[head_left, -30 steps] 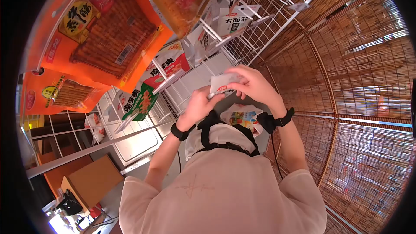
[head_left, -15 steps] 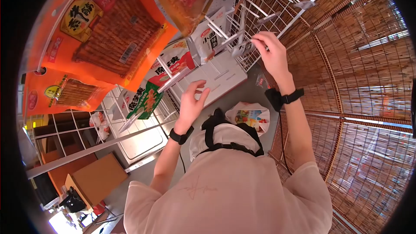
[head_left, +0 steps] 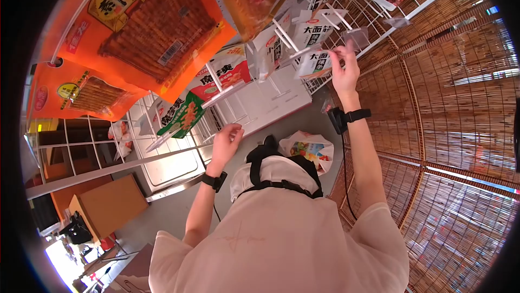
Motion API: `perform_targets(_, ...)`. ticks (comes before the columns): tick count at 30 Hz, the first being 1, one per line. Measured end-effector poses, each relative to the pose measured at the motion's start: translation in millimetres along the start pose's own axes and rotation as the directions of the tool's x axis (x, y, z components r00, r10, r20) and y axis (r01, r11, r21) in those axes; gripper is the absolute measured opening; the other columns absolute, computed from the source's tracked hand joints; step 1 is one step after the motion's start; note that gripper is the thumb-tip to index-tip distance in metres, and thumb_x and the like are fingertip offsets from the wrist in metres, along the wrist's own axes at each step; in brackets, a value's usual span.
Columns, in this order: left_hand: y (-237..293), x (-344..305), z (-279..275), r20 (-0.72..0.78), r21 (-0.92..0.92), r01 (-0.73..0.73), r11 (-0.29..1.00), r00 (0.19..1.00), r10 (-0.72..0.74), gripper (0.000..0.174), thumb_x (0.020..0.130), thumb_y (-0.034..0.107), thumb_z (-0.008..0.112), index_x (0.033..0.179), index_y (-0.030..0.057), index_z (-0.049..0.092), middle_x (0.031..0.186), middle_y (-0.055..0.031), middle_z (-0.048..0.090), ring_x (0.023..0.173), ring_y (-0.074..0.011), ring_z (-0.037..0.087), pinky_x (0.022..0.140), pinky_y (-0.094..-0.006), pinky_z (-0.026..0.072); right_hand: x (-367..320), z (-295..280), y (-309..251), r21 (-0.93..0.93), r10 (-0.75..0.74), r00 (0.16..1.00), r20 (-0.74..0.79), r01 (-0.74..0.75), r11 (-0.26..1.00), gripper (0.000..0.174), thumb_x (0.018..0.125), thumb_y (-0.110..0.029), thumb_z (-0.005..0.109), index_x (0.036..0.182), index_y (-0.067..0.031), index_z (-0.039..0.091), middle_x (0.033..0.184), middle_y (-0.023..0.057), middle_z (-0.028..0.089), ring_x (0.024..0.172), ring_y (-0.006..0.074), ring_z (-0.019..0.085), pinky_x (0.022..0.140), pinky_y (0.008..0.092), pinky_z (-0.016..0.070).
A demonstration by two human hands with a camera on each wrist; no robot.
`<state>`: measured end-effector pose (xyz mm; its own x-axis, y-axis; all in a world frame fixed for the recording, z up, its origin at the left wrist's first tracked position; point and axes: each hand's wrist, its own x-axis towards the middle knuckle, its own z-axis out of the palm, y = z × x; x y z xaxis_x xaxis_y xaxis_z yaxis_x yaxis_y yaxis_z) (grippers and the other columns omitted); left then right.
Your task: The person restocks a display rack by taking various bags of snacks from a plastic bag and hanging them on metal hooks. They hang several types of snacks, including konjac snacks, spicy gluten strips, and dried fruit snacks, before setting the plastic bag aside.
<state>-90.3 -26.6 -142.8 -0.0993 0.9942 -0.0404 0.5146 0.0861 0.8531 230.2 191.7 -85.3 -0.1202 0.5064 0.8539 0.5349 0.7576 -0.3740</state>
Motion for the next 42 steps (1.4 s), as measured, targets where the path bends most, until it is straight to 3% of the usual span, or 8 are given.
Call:
perform_targets(3, -32, -3, 6, 0.074, 0.104, 0.035, 0.994, 0.996, -0.043, 0.02, 0.087, 0.018, 0.066, 0.098, 0.0007, 0.066, 0.088, -0.0153, 0.069, 0.071, -0.025, 0.068, 0.063, -0.0338, 0.0541, 19, 1, -9, 0.032, 0.106, 0.994, -0.028, -0.105, 0.994, 0.059, 0.085, 0.006, 0.068, 0.138, 0.0017, 0.042, 0.097, 0.0112, 0.064, 0.082, 0.0161, 0.063, 0.074, 0.0282, 0.0537)
perform_targets(6, -53, -7, 9, 0.141, 0.175, 0.054, 0.983, 0.987, -0.08, 0.02, 0.087, 0.019, 0.066, 0.095, 0.0011, 0.067, 0.088, -0.0159, 0.069, 0.073, -0.027, 0.069, 0.065, -0.0357, 0.0544, 43, 6, -26, 0.432, 0.354, 0.914, -0.2, -0.242, 0.869, 0.029, 0.081, 0.004, 0.073, 0.104, -0.0008, 0.055, 0.092, 0.0103, 0.064, 0.083, 0.0196, 0.063, 0.076, 0.0292, 0.052)
perform_targets(10, -63, -10, 11, 0.189, 0.226, 0.074, 0.971, 0.975, -0.118, 0.019, 0.087, 0.02, 0.065, 0.094, 0.0024, 0.067, 0.087, -0.0156, 0.069, 0.074, -0.0279, 0.069, 0.066, -0.0367, 0.0545, 49, -5, -16, 0.023, 0.07, 0.987, -0.145, -0.067, 0.997, 0.018, 0.08, 0.002, 0.075, 0.091, 0.0002, 0.06, 0.093, 0.0086, 0.065, 0.086, 0.0203, 0.064, 0.076, 0.03, 0.0508)
perform_targets(14, -67, -13, 13, 0.21, 0.216, 0.114, 0.97, 0.965, -0.16, 0.019, 0.087, 0.021, 0.065, 0.093, 0.0034, 0.067, 0.086, -0.0149, 0.07, 0.074, -0.0277, 0.069, 0.066, -0.0368, 0.0544, 47, -6, -19, -0.088, -0.04, 0.993, -0.109, 0.03, 0.996, 0.02, 0.082, 0.005, 0.072, 0.098, 0.0009, 0.061, 0.093, 0.0081, 0.066, 0.081, 0.0154, 0.062, 0.074, 0.0282, 0.0521)
perform_targets(16, -74, -16, 17, 0.197, 0.191, 0.116, 0.975, 0.968, -0.154, 0.018, 0.087, 0.021, 0.065, 0.093, 0.004, 0.067, 0.085, -0.0142, 0.07, 0.075, -0.0277, 0.069, 0.066, -0.0367, 0.0543, 41, 2, -17, 0.176, 0.257, 0.952, -0.166, -0.227, 0.958, 0.022, 0.08, 0.001, 0.074, 0.1, -0.0008, 0.064, 0.095, 0.0104, 0.068, 0.081, 0.0221, 0.064, 0.074, 0.0302, 0.0513)
perform_targets(32, -88, -22, 16, 0.208, 0.184, 0.116, 0.976, 0.966, -0.154, 0.017, 0.087, 0.018, 0.064, 0.095, 0.0031, 0.066, 0.084, -0.0144, 0.07, 0.075, -0.0268, 0.07, 0.068, -0.0356, 0.0553, 52, 13, -15, 0.14, 0.322, 0.927, -0.19, -0.299, 0.944, 0.008, 0.083, 0.0, 0.07, 0.09, 0.002, 0.067, 0.093, 0.0109, 0.066, 0.078, 0.0212, 0.063, 0.069, 0.0311, 0.0512)
perform_targets(37, -95, -28, 18, 0.224, 0.197, 0.13, 0.972, 0.959, -0.174, 0.017, 0.087, 0.018, 0.065, 0.095, 0.0031, 0.066, 0.084, -0.0143, 0.07, 0.075, -0.0269, 0.07, 0.068, -0.0361, 0.0557, 53, 10, -15, 0.03, 0.071, 0.972, -0.225, -0.066, 0.997, 0.006, 0.083, 0.002, 0.069, 0.089, 0.0018, 0.067, 0.092, 0.0105, 0.065, 0.081, 0.0214, 0.064, 0.069, 0.0311, 0.0513)
perform_targets(42, -93, -30, 21, 0.229, 0.21, 0.123, 0.97, 0.958, -0.171, 0.019, 0.086, 0.018, 0.065, 0.096, 0.0024, 0.066, 0.084, -0.0143, 0.07, 0.075, -0.0271, 0.07, 0.069, -0.0368, 0.0558, 55, 12, -19, 0.075, 0.239, 0.943, -0.233, -0.227, 0.971, 0.006, 0.083, -0.001, 0.07, 0.089, 0.0007, 0.068, 0.092, 0.0088, 0.065, 0.081, 0.0226, 0.063, 0.072, 0.0322, 0.0501)
